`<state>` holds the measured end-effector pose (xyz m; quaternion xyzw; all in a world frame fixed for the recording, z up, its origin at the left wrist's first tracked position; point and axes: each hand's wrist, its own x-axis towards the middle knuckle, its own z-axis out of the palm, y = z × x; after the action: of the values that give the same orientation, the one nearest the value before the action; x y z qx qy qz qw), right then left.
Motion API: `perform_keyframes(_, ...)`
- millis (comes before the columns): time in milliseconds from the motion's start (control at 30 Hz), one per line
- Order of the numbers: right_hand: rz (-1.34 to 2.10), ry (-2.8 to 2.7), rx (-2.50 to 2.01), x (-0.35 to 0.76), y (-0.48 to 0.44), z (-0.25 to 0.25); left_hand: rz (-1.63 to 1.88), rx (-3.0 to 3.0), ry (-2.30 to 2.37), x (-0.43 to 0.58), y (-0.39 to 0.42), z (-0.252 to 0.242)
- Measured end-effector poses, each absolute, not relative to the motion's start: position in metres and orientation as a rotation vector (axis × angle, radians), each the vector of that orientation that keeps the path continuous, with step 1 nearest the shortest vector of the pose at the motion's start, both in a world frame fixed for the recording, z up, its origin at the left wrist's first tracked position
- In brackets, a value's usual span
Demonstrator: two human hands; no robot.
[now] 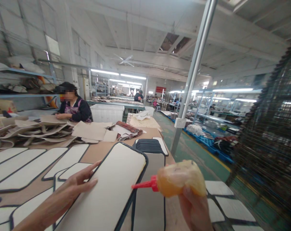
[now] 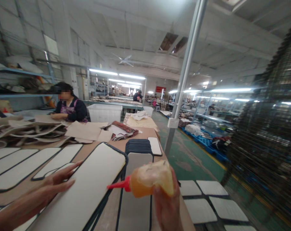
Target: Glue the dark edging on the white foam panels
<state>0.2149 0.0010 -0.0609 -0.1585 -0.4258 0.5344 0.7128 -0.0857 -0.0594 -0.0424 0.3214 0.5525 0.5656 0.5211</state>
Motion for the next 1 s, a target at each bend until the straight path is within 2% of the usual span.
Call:
perform_keyframes(133,1.347,-0.973,-0.303,0.196,-0.014,-0.071,1.378,0.769,1.329,-0.079,-0.05,-0.041)
perform_keyframes(433,1.102,-0.943,-0.332,0.186,0.028,-0.04,1.191,0.976,1.065,-0.071,-0.037,-0.033)
perform_keyframes(633,1.128,-0.988,-0.37,0.194,0.026,-0.062,1.128,1.014,0.971,-0.072,-0.031,-0.028)
perform_keyframes(833,1.36,-1.124,-0.338,0.182,-0.022,-0.099,1.193,0.962,1.084,-0.083,-0.016,-0.038)
perform_keyframes(1000,1.236,-1.072,-0.37,0.182,0.012,-0.055,1.134,0.964,1.092,-0.083,-0.021,-0.039)
